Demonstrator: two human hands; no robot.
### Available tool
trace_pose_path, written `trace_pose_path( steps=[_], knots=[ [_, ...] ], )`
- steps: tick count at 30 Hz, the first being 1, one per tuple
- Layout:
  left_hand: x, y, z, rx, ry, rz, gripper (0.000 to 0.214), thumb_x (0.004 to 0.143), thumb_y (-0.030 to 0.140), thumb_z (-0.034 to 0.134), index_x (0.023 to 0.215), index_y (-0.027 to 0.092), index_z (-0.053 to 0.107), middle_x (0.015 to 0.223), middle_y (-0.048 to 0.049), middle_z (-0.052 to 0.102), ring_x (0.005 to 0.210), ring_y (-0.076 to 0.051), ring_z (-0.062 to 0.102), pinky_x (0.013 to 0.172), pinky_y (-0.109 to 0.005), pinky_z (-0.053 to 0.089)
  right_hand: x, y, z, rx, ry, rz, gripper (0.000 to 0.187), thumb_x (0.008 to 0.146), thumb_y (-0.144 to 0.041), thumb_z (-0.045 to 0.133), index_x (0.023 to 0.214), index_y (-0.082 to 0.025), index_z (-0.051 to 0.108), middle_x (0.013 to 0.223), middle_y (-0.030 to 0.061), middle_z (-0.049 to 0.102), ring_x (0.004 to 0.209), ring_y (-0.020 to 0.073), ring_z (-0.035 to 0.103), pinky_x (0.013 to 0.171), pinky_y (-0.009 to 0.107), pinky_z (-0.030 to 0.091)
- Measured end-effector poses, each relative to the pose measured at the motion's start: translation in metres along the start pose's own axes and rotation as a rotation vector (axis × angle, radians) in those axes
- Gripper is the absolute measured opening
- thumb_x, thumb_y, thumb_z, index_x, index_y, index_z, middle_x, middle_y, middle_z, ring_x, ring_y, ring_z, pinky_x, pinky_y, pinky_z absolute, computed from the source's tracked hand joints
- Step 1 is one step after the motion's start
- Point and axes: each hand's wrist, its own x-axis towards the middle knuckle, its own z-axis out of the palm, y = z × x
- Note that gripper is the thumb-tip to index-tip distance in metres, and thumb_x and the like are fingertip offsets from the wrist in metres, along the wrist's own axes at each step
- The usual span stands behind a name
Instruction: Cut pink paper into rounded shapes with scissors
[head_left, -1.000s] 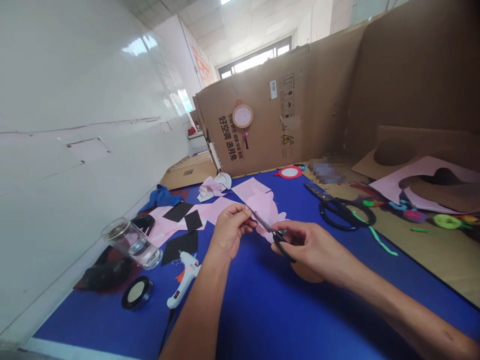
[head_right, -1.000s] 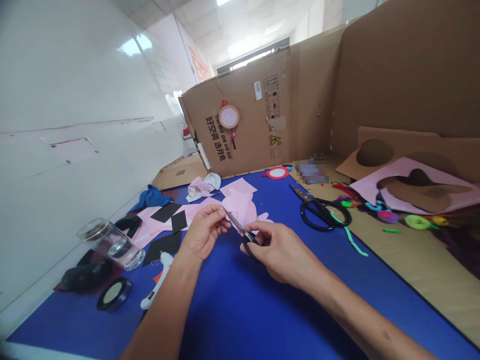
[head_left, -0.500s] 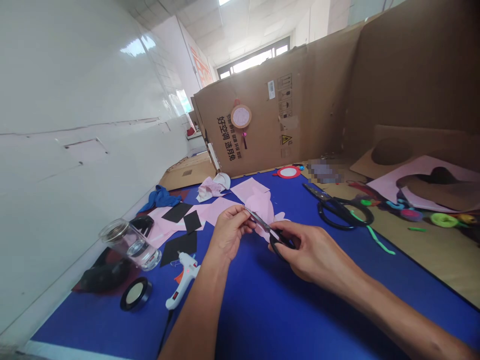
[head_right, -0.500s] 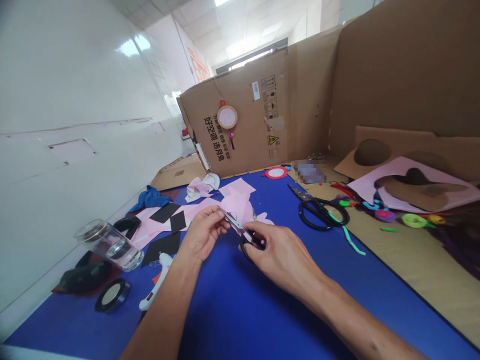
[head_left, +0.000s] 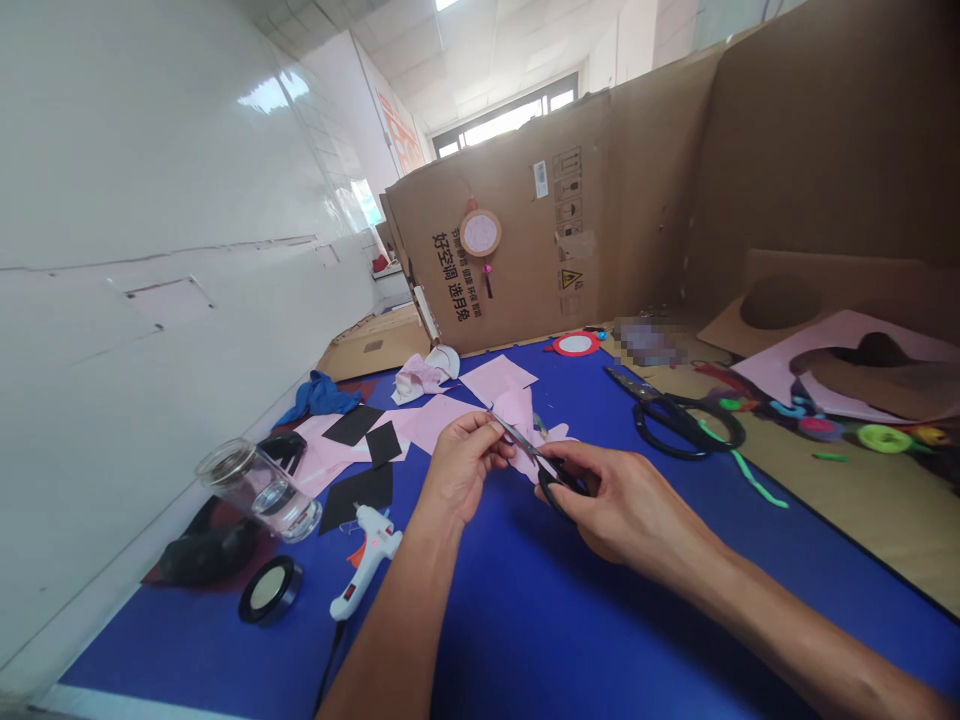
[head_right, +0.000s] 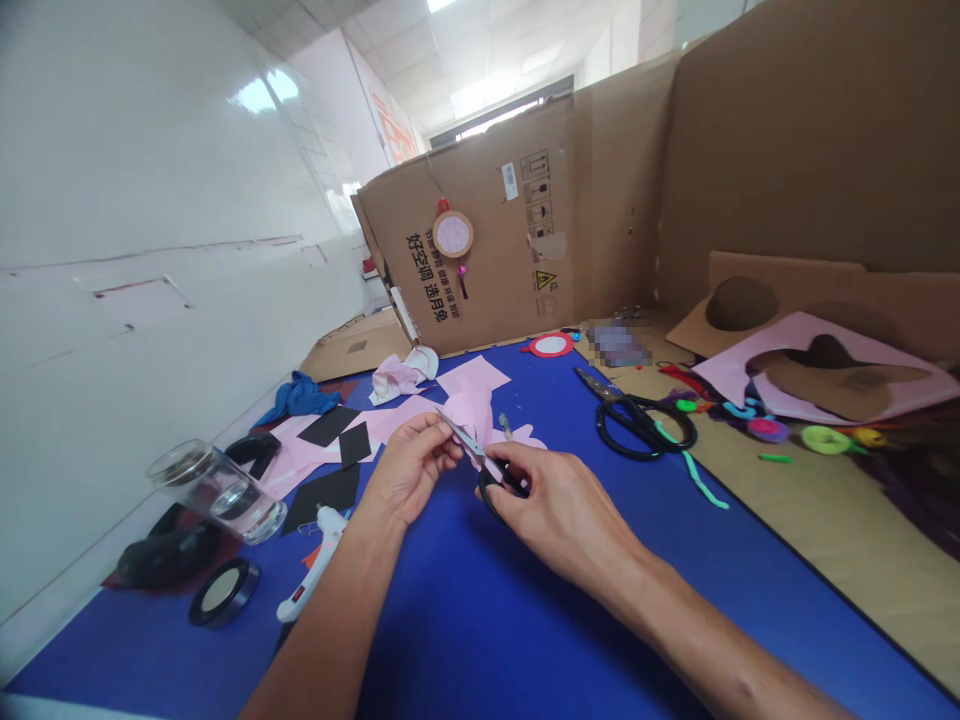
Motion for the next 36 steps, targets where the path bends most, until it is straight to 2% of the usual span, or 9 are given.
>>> trace_pose_path(
  steps=[12,17,25,31,36],
  knots=[
    [0.001,0.004,-0.005,0.067,0.013,0.027,0.027,0.064,0.029,0.088,0.075,0.017,0.067,0.064,-0.0001,0.067,0.055,-0.011,0.064,0.051,-0.020,0.045,-0.001,-0.001,-0.003,-0.044,-0.006,0.003,0.016,0.092,-0.032,0.064,0.100,-0.029,0.078,0.073,-0.0057,0.070,0.065,0.0165,0.057,0.060,0.027,0.037],
    [0.002,0.006,-0.009,0.078,-0.006,0.006,0.025,0.063,0.029,0.088,0.072,0.017,0.068,0.061,-0.0006,0.066,0.056,-0.012,0.064,0.052,-0.020,0.046,-0.001,-0.002,-0.003,-0.041,-0.006,0.008,0.023,0.091,-0.031,0.065,0.109,-0.034,0.079,0.072,-0.0065,0.069,0.066,0.0172,0.059,0.060,0.026,0.037],
    [0.002,0.002,-0.007,0.054,-0.016,-0.013,0.025,0.062,0.026,0.088,0.069,0.016,0.067,0.061,-0.0012,0.066,0.055,-0.011,0.063,0.052,-0.020,0.045,-0.001,-0.003,-0.002,-0.031,0.010,0.011,0.021,0.091,-0.034,0.066,0.107,-0.030,0.079,0.071,-0.0038,0.068,0.063,0.0182,0.059,0.058,0.027,0.036],
    [0.002,0.002,-0.007,0.063,-0.018,-0.021,0.023,0.063,0.026,0.087,0.070,0.017,0.067,0.061,-0.0015,0.066,0.056,-0.012,0.063,0.052,-0.021,0.045,-0.002,-0.003,-0.003,-0.044,-0.003,0.021,0.018,0.093,-0.036,0.065,0.103,-0.031,0.079,0.071,-0.0046,0.068,0.063,0.0173,0.057,0.059,0.027,0.036],
    [0.002,0.002,-0.006,0.057,0.011,-0.022,0.024,0.062,0.025,0.086,0.072,0.017,0.065,0.064,-0.0009,0.067,0.057,-0.012,0.064,0.052,-0.021,0.044,-0.002,-0.003,-0.004,-0.100,-0.018,0.055,0.027,0.090,-0.036,0.066,0.113,-0.035,0.079,0.076,-0.0043,0.073,0.065,0.0185,0.060,0.058,0.027,0.035]
  ],
)
